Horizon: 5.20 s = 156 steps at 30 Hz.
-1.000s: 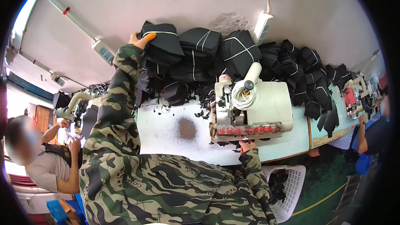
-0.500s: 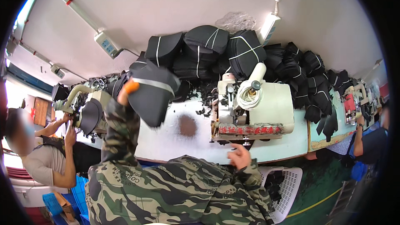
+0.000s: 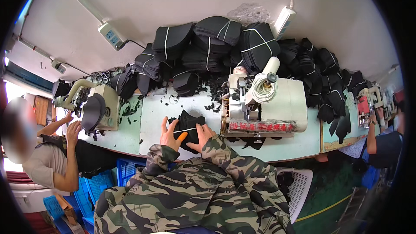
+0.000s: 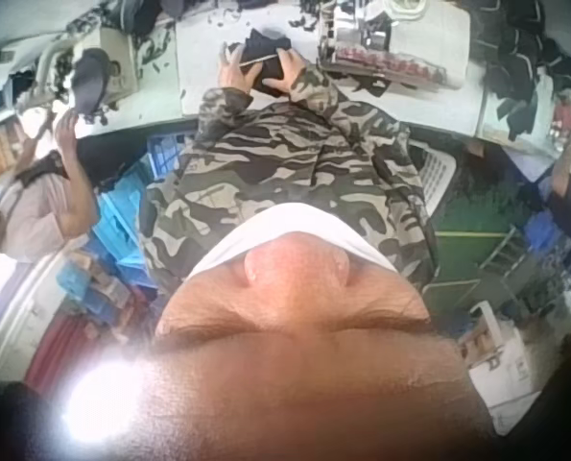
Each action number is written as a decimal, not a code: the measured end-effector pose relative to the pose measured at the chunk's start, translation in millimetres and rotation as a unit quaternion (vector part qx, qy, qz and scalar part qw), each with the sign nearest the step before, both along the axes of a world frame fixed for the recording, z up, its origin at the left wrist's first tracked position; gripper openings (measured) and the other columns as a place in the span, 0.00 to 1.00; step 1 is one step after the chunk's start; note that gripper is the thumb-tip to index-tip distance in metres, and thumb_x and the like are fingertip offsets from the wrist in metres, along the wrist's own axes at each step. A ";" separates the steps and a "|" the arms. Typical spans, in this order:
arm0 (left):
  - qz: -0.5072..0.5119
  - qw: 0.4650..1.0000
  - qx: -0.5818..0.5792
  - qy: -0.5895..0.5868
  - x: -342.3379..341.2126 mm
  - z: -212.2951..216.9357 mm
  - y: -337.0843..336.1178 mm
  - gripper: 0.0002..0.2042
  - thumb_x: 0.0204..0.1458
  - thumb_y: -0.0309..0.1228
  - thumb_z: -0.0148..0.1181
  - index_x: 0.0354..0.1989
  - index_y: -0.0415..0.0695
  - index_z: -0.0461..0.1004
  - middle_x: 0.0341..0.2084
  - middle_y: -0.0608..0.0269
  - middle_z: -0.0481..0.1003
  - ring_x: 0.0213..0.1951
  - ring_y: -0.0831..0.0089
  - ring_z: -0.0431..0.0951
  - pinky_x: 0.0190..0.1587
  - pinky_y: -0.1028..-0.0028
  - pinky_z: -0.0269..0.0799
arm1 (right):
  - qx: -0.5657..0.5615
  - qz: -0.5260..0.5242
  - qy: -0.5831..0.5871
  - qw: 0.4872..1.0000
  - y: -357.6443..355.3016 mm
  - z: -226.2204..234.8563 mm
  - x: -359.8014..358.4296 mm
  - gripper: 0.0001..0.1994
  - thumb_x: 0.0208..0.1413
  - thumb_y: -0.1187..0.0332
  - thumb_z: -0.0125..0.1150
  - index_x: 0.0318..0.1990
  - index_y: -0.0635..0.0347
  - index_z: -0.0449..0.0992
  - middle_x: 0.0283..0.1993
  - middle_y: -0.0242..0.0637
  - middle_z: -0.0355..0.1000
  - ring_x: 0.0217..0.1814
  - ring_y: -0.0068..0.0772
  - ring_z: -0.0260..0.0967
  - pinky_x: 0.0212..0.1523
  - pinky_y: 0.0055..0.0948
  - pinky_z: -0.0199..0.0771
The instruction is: Processing shoe components using a skiving machine and organizing finished parts into a crate.
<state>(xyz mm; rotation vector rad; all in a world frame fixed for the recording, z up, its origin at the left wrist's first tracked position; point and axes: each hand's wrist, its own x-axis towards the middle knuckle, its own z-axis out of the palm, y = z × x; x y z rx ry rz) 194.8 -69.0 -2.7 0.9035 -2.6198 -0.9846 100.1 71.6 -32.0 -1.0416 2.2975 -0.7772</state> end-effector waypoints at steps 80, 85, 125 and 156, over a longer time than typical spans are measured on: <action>-0.118 0.791 0.559 0.218 -26.1 -165.1 -39.8 0.28 0.60 0.48 0.31 0.59 0.38 0.56 0.53 0.57 0.63 0.54 0.69 0.63 0.58 0.72 0.53 | -0.100 0.030 0.204 0.973 -4.8 -2.5 -9.2 0.57 0.21 0.61 0.76 0.63 0.63 0.45 0.52 0.47 0.56 0.49 0.49 0.59 0.46 0.43 0.61; 0.067 0.891 0.439 0.100 -6.0 -101.2 -47.7 0.23 0.58 0.43 0.39 0.55 0.39 0.61 0.48 0.55 0.69 0.46 0.71 0.71 0.53 0.67 0.62 | -0.046 0.019 0.146 0.988 -17.3 -15.7 -12.3 0.56 0.23 0.60 0.75 0.63 0.64 0.43 0.49 0.46 0.56 0.46 0.49 0.58 0.42 0.42 0.64; -0.120 0.987 0.079 0.074 -18.0 -59.0 -51.6 0.48 0.25 0.35 0.74 0.57 0.35 0.49 0.46 0.51 0.66 0.50 0.64 0.66 0.56 0.69 0.57 | -0.112 -0.054 -0.193 0.973 -8.8 17.4 -21.6 0.15 0.50 0.59 0.50 0.33 0.64 0.70 0.38 0.50 0.64 0.44 0.46 0.63 0.44 0.38 0.62; 0.052 0.998 0.027 -0.014 20.7 -46.4 -50.8 0.47 0.30 0.50 0.70 0.57 0.39 0.54 0.42 0.45 0.70 0.44 0.53 0.72 0.45 0.65 0.68 | -0.016 0.042 -0.084 0.995 -64.7 -45.6 -0.1 0.40 0.30 0.49 0.69 0.47 0.73 0.63 0.46 0.57 0.65 0.51 0.53 0.62 0.52 0.39 0.63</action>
